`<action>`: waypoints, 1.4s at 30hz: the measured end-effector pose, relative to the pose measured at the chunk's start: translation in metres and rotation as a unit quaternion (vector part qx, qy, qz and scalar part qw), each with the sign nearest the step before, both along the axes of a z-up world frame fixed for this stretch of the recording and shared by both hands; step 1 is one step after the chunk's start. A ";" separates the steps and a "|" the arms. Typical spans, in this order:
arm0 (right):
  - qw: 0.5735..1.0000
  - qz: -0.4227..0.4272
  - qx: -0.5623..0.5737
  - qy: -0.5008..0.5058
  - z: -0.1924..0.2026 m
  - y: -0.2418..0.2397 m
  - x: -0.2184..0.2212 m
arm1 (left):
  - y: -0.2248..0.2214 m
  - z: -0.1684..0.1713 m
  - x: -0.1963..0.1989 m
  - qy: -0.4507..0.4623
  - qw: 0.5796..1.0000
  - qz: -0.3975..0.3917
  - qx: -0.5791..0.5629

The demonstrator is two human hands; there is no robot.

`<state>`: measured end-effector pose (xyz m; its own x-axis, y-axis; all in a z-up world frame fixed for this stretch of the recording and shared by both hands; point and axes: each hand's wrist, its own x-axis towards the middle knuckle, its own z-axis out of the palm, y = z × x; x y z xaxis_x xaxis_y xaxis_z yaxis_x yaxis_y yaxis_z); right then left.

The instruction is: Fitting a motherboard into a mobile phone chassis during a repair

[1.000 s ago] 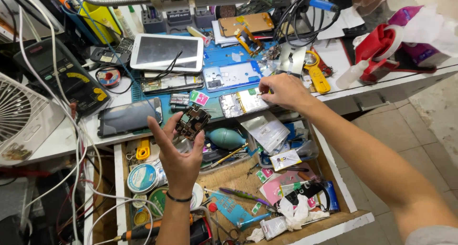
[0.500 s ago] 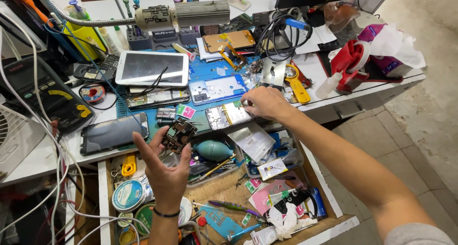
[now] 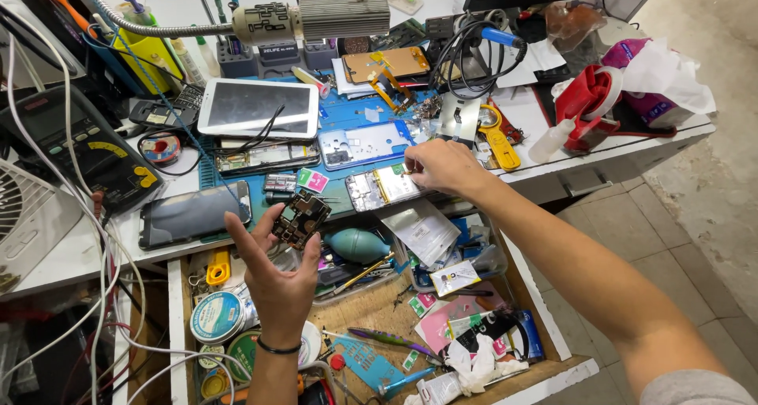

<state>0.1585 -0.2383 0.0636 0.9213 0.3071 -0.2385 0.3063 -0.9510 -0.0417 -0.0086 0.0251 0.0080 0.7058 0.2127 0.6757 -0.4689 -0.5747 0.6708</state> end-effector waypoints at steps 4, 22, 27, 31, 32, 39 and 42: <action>1.000 0.007 0.009 0.000 -0.008 -0.005 0.004 | -0.001 -0.003 0.002 0.000 1.000 0.001 0.002; 0.960 -0.051 0.274 -0.003 -0.028 -0.032 0.042 | 0.001 -0.004 0.006 -0.001 0.999 0.012 -0.039; 0.937 -0.079 0.339 -0.038 -0.029 -0.019 0.062 | 0.002 -0.006 0.009 -0.008 0.999 0.016 -0.029; 0.939 -0.067 0.331 -0.068 -0.045 -0.003 0.081 | 0.002 -0.005 0.008 -0.004 0.999 0.018 -0.030; 0.944 -0.068 0.312 -0.084 -0.045 0.002 0.084 | 0.002 -0.005 0.009 -0.004 0.999 0.021 -0.028; 0.961 -0.080 0.245 -0.101 -0.042 0.020 0.090 | 0.004 -0.005 0.009 0.001 0.999 0.033 -0.021; 0.957 -0.051 0.255 -0.126 -0.032 0.013 0.085 | 0.005 -0.004 0.009 0.004 0.999 0.032 -0.022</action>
